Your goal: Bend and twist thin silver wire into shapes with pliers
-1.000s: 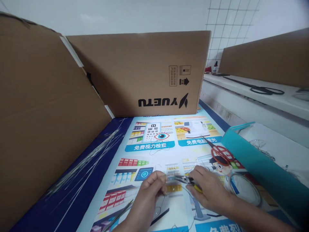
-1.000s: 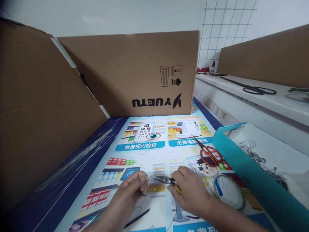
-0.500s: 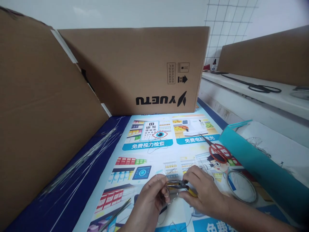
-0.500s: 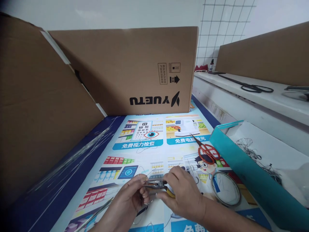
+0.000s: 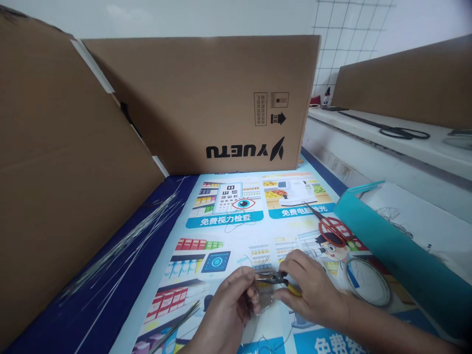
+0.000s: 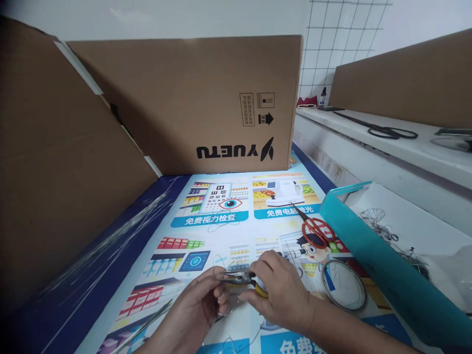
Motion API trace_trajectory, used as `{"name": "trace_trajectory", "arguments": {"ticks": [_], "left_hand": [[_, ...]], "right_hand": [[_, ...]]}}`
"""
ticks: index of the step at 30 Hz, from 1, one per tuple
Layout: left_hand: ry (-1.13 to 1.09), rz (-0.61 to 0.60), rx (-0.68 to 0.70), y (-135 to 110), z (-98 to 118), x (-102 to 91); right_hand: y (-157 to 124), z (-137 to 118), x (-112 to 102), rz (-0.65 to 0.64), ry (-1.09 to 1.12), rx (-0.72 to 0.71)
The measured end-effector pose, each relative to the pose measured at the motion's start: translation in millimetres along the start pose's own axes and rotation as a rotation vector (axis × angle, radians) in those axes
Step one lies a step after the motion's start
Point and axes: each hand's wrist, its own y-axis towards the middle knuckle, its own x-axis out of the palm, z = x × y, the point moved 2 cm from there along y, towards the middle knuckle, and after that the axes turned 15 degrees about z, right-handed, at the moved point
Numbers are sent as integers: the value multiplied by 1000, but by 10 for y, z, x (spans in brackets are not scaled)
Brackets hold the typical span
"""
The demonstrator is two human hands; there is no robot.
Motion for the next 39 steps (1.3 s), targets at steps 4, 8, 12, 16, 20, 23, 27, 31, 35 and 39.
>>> {"name": "trace_trajectory", "arguments": {"ticks": [4, 8, 12, 16, 20, 23, 27, 31, 35, 39], "left_hand": [[-9, -8, -12, 15, -13, -16], [-14, -5, -13, 28, -18, -25], [-8, 0, -20, 22, -15, -17], [-2, 6, -22, 19, -19, -10], [-14, 3, -22, 5, -18, -4], [-5, 5, -18, -1, -9, -2], [-8, 12, -24, 4, -3, -8], [-21, 7, -25, 7, -12, -12], [-27, 4, -21, 4, -8, -2], [-29, 8, -29, -4, -2, 11]], "right_hand": [[0, 18, -3, 4, 8, -2], [3, 17, -7, 9, 2, -8], [5, 10, -11, 2, -4, 4], [11, 11, -8, 5, -7, -5], [18, 15, -12, 19, -15, -17], [17, 13, -21, 27, -12, -24], [12, 6, -32, 36, -12, -39], [14, -1, -32, 30, -19, -53], [21, -9, -33, 34, -28, -53], [28, -14, -44, 44, -33, -63]]}}
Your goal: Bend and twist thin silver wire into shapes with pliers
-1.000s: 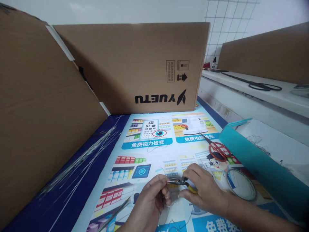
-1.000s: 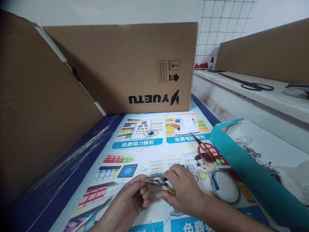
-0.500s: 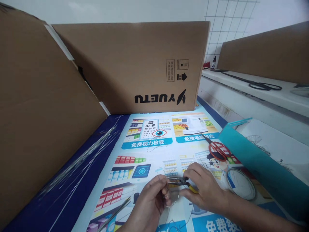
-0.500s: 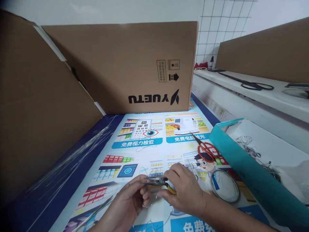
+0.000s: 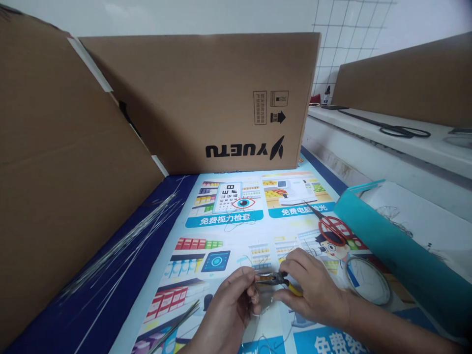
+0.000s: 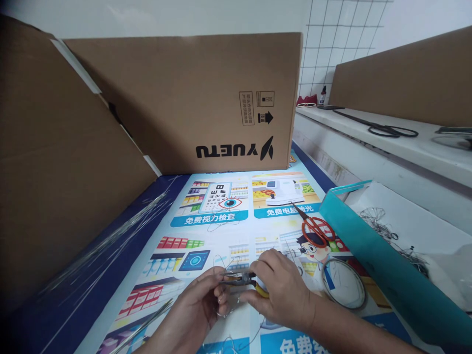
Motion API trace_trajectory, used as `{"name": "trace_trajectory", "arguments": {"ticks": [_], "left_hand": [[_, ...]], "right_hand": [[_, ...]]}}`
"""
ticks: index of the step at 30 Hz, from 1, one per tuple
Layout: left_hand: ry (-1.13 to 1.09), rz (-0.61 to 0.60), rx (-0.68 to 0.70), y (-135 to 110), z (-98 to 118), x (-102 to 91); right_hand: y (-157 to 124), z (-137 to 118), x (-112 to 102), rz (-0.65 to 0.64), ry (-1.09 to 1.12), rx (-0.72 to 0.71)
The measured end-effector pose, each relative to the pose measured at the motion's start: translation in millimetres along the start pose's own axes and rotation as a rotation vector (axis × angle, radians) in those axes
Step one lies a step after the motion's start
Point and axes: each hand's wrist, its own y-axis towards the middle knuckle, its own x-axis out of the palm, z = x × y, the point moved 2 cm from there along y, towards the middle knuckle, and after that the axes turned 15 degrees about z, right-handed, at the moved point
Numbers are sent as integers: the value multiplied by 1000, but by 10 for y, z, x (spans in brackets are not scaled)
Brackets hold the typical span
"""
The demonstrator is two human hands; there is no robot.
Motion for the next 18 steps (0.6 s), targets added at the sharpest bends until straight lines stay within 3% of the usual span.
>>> {"name": "trace_trajectory", "arguments": {"ticks": [13, 18], "left_hand": [[142, -40, -136, 40, -131, -39], [109, -24, -98, 27, -65, -25]], "right_hand": [[7, 135, -15, 98, 1, 66], [15, 181, -44, 122, 34, 97]]}}
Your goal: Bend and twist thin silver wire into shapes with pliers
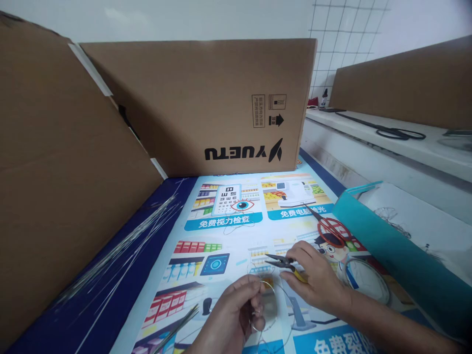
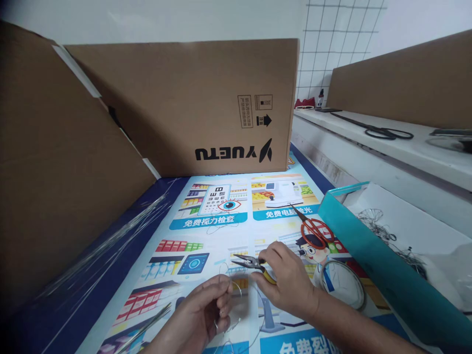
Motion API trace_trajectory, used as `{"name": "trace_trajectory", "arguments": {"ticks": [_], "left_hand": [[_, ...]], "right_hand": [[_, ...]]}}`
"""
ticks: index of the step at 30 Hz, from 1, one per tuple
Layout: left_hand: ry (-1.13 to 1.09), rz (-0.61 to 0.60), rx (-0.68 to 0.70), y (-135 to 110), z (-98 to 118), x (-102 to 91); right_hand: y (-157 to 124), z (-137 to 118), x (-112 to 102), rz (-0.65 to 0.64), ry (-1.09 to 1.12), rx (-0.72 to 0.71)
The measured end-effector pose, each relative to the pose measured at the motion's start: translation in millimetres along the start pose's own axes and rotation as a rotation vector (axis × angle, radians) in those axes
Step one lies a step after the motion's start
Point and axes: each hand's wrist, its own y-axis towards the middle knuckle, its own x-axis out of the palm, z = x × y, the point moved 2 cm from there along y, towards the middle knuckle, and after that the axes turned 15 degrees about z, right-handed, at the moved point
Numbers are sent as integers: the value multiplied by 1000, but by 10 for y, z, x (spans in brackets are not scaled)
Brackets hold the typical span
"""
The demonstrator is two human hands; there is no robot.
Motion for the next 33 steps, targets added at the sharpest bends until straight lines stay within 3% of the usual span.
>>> {"name": "trace_trajectory", "arguments": {"ticks": [11, 16, 23, 33], "left_hand": [[-60, -4, 49, 26, 128, -63], [-68, -31, 35, 40, 127, -68], [-114, 45, 77, 63, 146, -87], [-99, 95, 211, 106, 131, -82]], "right_hand": [[52, 125, -37, -269, -11, 60], [51, 137, -26, -290, -73, 85], [64, 84, -50, -346, -138, 131], [50, 5, -26, -416, -104, 224]]}}
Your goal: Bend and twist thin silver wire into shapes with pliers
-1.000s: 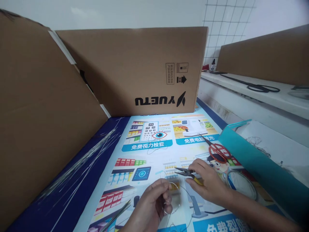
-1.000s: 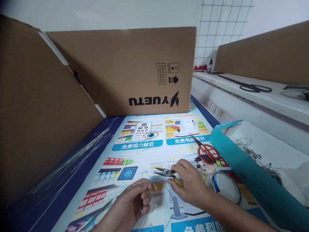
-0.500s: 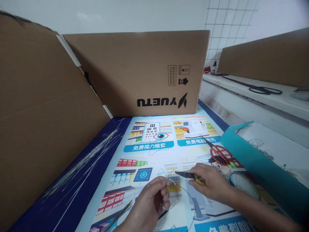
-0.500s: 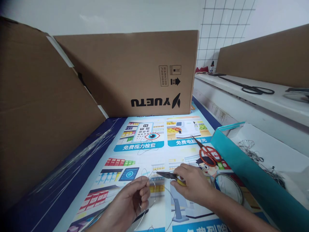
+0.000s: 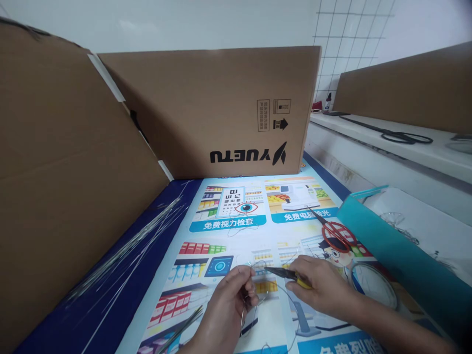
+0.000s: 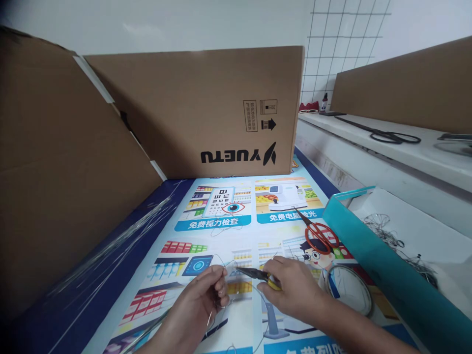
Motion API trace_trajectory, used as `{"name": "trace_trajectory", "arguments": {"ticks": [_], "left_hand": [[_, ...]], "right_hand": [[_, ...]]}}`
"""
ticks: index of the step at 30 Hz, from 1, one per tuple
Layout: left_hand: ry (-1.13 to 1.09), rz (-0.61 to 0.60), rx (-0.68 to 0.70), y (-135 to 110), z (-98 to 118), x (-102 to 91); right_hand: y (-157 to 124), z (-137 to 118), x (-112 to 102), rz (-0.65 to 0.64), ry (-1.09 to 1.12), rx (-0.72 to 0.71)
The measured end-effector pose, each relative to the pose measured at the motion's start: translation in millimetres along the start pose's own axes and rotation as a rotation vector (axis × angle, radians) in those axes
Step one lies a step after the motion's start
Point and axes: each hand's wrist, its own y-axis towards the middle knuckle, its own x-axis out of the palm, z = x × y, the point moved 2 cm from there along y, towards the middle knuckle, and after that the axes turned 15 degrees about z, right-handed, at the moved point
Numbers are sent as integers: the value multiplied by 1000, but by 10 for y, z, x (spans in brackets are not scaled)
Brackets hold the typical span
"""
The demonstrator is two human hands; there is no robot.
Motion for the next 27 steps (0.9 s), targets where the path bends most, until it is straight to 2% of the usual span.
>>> {"name": "trace_trajectory", "arguments": {"ticks": [6, 14, 18, 21, 25, 27], "left_hand": [[67, -27, 47, -44, 17, 29], [66, -99, 44, 44, 34, 25], [157, -45, 160, 18, 103, 23], [336, -42, 280, -13, 164, 5], [548, -194, 445, -13, 212, -19], [585, -287, 473, -3, 213, -23]], "right_hand": [[7, 64, 69, -48, 121, 108], [26, 61, -1, -35, 129, 94], [37, 50, -26, -41, 143, 53], [32, 33, -42, -55, 158, 36], [19, -8, -67, -74, 173, 22], [17, -29, -75, -82, 176, 22]]}}
